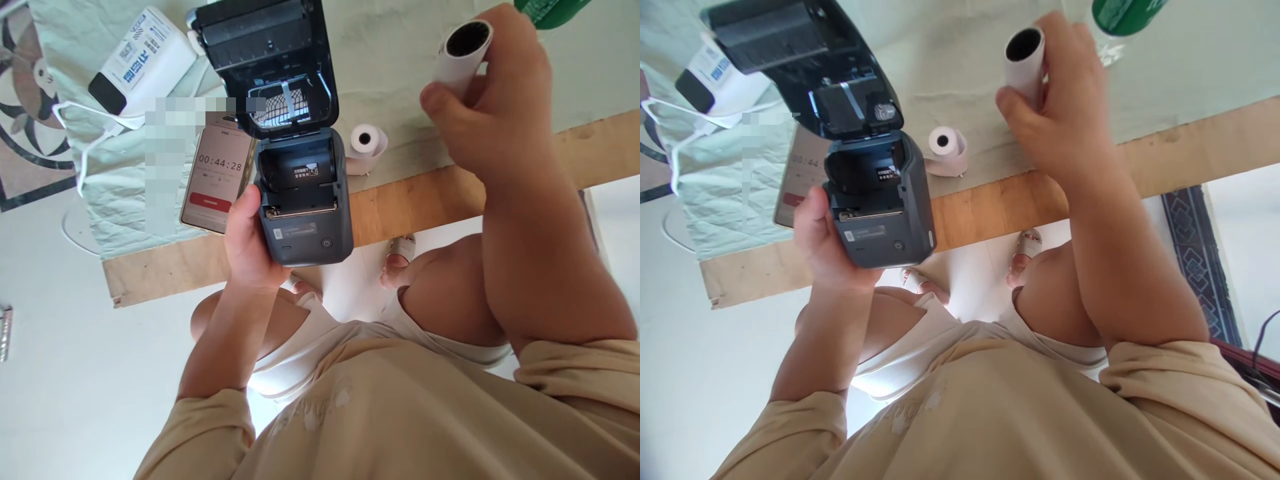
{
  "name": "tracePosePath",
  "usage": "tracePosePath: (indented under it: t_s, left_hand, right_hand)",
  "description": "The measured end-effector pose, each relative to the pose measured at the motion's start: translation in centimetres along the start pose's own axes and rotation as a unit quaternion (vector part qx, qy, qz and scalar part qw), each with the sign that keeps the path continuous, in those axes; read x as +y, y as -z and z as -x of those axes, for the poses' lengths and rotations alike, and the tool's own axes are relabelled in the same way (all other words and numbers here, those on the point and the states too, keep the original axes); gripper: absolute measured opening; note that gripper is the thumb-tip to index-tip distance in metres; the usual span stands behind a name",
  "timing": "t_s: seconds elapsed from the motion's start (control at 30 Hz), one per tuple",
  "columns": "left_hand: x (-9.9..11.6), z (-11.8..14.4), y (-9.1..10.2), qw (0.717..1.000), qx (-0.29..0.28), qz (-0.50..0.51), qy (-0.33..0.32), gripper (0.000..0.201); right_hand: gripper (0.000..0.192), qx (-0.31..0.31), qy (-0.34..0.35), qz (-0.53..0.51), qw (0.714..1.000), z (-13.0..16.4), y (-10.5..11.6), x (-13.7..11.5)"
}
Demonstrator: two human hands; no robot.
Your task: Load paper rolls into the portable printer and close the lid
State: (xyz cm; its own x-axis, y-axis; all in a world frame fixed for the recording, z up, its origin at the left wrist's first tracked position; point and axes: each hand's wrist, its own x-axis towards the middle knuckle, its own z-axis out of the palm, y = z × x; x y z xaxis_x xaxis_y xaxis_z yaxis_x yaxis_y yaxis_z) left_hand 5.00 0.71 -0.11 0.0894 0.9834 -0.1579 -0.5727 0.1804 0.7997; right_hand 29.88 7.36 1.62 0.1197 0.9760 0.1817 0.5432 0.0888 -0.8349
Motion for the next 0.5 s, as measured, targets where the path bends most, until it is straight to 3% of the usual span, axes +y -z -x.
tracePosePath:
  t_s: [0.1, 0.2, 0.27, 0.33, 0.4, 0.5]
  left_hand:
    - [0.1, 0.0, 0.1, 1.000, -0.014, 0.005, -0.001, 0.041]
    - [-0.1, 0.1, 0.1, 0.999, -0.029, 0.019, -0.001, 0.040]
    - [-0.2, 0.1, 0.2, 0.999, -0.031, 0.028, 0.000, 0.040]
    - [-0.1, 0.2, 0.1, 0.999, -0.032, 0.035, 0.004, 0.038]
    - [0.2, 0.3, 0.0, 0.999, -0.033, 0.038, 0.010, 0.035]
    - [0.5, 0.3, -0.4, 0.998, -0.046, 0.038, 0.017, 0.038]
  right_hand:
    - [0.030, 0.019, 0.027, 0.162, 0.986, -0.6, 0.0, 1.1]
    - [0.048, 0.015, 0.022, 0.185, 0.982, -0.9, 0.1, 1.3]
    - [0.057, 0.043, 0.081, 0.184, 0.979, -0.4, 0.2, 0.6]
    - [0.057, 0.069, 0.188, 0.161, 0.967, 0.6, 0.1, -0.7]
    - [0.058, 0.014, 0.241, 0.123, 0.963, 1.8, -0.6, -1.8]
    - [0.052, -0.089, 0.250, 0.122, 0.956, 3.1, -2.8, -2.2]
